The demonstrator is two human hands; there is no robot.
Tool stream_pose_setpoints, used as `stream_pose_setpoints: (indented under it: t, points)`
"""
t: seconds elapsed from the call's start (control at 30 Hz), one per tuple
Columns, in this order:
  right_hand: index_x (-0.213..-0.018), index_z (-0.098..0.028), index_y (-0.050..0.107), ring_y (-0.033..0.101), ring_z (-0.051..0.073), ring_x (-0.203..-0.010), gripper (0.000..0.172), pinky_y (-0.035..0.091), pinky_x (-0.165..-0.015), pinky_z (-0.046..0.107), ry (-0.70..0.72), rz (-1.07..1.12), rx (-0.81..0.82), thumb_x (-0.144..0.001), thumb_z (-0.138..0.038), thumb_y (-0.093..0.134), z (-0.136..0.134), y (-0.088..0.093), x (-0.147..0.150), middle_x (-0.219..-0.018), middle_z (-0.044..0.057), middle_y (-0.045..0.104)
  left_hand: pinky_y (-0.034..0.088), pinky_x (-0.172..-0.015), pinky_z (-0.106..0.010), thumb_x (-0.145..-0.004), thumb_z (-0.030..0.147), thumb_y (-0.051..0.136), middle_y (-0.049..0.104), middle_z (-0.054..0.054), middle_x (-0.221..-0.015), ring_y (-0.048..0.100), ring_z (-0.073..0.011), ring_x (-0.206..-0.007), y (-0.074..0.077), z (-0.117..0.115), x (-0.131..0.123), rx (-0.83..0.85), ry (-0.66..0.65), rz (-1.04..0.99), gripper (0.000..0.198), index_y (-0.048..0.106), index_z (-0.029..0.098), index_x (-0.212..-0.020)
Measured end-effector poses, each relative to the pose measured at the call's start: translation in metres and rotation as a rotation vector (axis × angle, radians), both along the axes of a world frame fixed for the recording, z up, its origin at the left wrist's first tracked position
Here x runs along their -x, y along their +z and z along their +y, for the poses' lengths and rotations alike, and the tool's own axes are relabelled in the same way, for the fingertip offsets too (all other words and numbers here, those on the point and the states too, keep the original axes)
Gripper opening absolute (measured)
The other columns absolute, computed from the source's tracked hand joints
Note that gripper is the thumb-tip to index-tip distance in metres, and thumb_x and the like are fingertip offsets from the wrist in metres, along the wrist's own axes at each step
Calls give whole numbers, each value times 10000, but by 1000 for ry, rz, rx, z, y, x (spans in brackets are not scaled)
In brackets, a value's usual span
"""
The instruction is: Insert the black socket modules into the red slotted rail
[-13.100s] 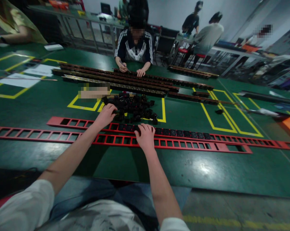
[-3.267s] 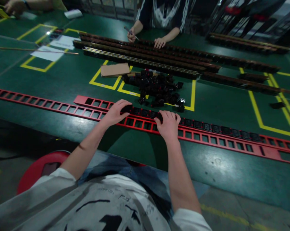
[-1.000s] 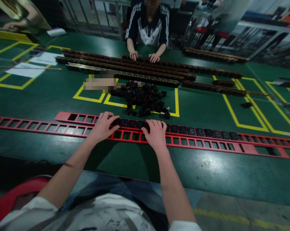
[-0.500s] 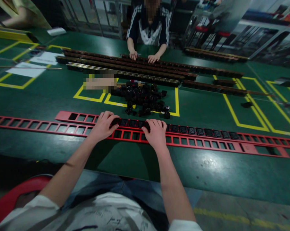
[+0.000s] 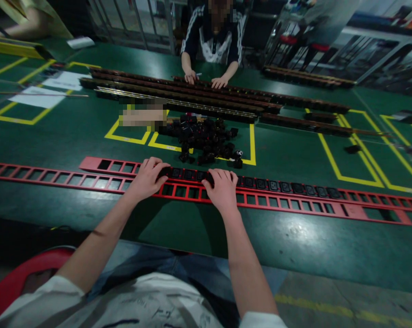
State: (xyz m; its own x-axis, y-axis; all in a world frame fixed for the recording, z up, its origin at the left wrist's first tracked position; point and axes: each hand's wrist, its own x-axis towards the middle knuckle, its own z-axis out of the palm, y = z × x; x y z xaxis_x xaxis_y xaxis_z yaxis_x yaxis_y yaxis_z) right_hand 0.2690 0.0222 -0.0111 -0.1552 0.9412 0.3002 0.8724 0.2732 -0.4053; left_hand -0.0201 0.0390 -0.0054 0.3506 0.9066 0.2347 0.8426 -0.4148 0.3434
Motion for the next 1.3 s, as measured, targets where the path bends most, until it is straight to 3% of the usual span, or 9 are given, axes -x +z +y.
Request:
stream_pose_setpoints:
  t: [1.3]
  points:
    - [-1234,-205,678,601,302,-1204,331,306,-1097,514,6,-6,-33,-994,-395,553,1,-4,-2,-1234,105,725,475,-1004,-498,-975,280,561,565,-121,-1212,501,-308,-1130,0,0,-2,-3,4,2,341,635,190,-1296]
